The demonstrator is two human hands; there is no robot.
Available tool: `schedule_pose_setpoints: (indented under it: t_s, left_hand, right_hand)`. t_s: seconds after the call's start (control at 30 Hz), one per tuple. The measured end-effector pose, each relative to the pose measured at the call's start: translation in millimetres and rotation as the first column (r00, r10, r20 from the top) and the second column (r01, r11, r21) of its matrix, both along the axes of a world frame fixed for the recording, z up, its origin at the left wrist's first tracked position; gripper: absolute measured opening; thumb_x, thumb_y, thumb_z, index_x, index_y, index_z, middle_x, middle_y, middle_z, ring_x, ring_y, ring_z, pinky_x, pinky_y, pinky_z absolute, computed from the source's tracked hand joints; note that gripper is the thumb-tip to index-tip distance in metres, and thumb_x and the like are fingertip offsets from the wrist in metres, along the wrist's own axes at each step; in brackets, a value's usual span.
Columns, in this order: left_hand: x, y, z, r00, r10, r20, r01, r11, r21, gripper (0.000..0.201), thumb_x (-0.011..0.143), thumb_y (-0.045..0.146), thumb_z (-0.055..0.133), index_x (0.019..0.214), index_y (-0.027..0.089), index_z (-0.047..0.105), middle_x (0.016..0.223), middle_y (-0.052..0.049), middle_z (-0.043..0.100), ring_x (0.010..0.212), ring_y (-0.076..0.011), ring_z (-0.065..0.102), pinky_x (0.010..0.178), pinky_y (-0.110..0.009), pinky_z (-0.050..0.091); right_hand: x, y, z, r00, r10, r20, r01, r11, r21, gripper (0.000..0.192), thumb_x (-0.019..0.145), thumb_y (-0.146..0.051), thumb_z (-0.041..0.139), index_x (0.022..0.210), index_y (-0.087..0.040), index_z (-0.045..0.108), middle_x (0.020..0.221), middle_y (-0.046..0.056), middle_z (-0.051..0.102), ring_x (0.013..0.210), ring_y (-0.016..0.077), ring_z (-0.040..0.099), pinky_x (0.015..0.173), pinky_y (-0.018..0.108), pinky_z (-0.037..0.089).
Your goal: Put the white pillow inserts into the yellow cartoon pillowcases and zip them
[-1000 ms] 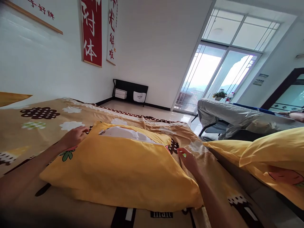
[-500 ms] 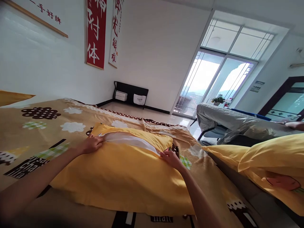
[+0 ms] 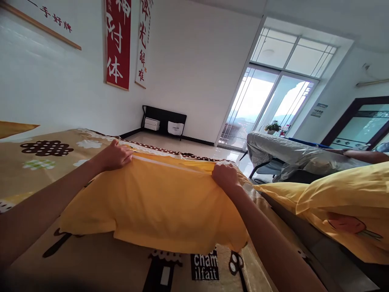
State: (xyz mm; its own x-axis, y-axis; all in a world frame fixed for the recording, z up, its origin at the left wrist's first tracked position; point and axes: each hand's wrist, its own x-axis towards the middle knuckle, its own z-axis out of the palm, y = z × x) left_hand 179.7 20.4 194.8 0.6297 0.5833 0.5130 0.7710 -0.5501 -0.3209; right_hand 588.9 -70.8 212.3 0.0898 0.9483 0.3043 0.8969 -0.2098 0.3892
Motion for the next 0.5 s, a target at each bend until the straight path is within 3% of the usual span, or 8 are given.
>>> schedule_pose_setpoints:
  t_s: [0.1, 0.2, 0.3, 0.4, 0.5]
  left_hand:
    - [-3, -3, 9.7, 0.999, 0.033, 0.0, -0.033, 0.999, 0.043, 0.033, 0.088, 0.028, 0.032, 0.075, 0.016, 0.06, 0.075, -0.011, 0.066, 0.076, -0.0258, 0.061, 0.087, -0.05, 0.033]
    - [-6, -10, -1.9, 0.997, 0.004, -0.075, -0.003, 1.0, 0.005, 0.029, 0.087, 0.026, 0.035, 0.077, 0.016, 0.061, 0.079, -0.012, 0.067, 0.081, -0.0273, 0.061, 0.086, -0.048, 0.035]
    - [-7, -15, -6.2, 0.991, -0.006, -0.137, 0.006, 1.0, 0.002, 0.027, 0.086, 0.023, 0.037, 0.079, 0.016, 0.062, 0.081, -0.013, 0.068, 0.082, -0.0264, 0.06, 0.086, -0.046, 0.036]
    - [-8, -18, 11.7, 0.997, 0.015, -0.073, -0.008, 0.995, 0.101, 0.029, 0.087, 0.024, 0.036, 0.084, 0.016, 0.064, 0.088, -0.014, 0.068, 0.088, -0.028, 0.06, 0.09, -0.049, 0.033]
    - [-10, -24, 30.5, 0.998, 0.054, -0.014, -0.05, 0.977, 0.207, 0.032, 0.089, 0.022, 0.032, 0.088, 0.017, 0.063, 0.093, -0.013, 0.067, 0.095, -0.0289, 0.058, 0.095, -0.051, 0.03]
  right_hand:
    - [-5, -7, 0.7, 0.999, -0.008, 0.047, 0.003, 0.995, 0.097, 0.04, 0.091, -0.015, 0.033, 0.121, -0.002, 0.056, 0.096, 0.025, 0.068, 0.096, 0.031, 0.065, 0.092, 0.044, 0.033]
    - [-10, -13, -12.9, 0.997, 0.046, 0.063, -0.049, 0.997, 0.055, 0.031, 0.087, -0.019, 0.045, 0.11, -0.009, 0.063, 0.087, 0.017, 0.071, 0.085, 0.0264, 0.067, 0.087, 0.038, 0.035]
    - [-8, -15, -5.2, 0.996, 0.054, 0.074, -0.059, 0.995, 0.077, 0.03, 0.089, -0.019, 0.041, 0.106, -0.012, 0.065, 0.081, 0.014, 0.071, 0.081, 0.0253, 0.068, 0.087, 0.038, 0.034]
    - [-3, -13, 16.0, 0.996, 0.005, 0.085, -0.021, 0.982, 0.186, 0.042, 0.093, -0.017, 0.027, 0.119, -0.006, 0.058, 0.085, 0.019, 0.07, 0.089, 0.0301, 0.067, 0.09, 0.044, 0.031]
    - [1, -11, 14.3, 1.0, -0.004, 0.012, 0.002, 0.992, 0.13, 0.044, 0.095, -0.021, 0.028, 0.123, -0.005, 0.057, 0.092, 0.021, 0.07, 0.096, 0.0321, 0.065, 0.092, 0.048, 0.032]
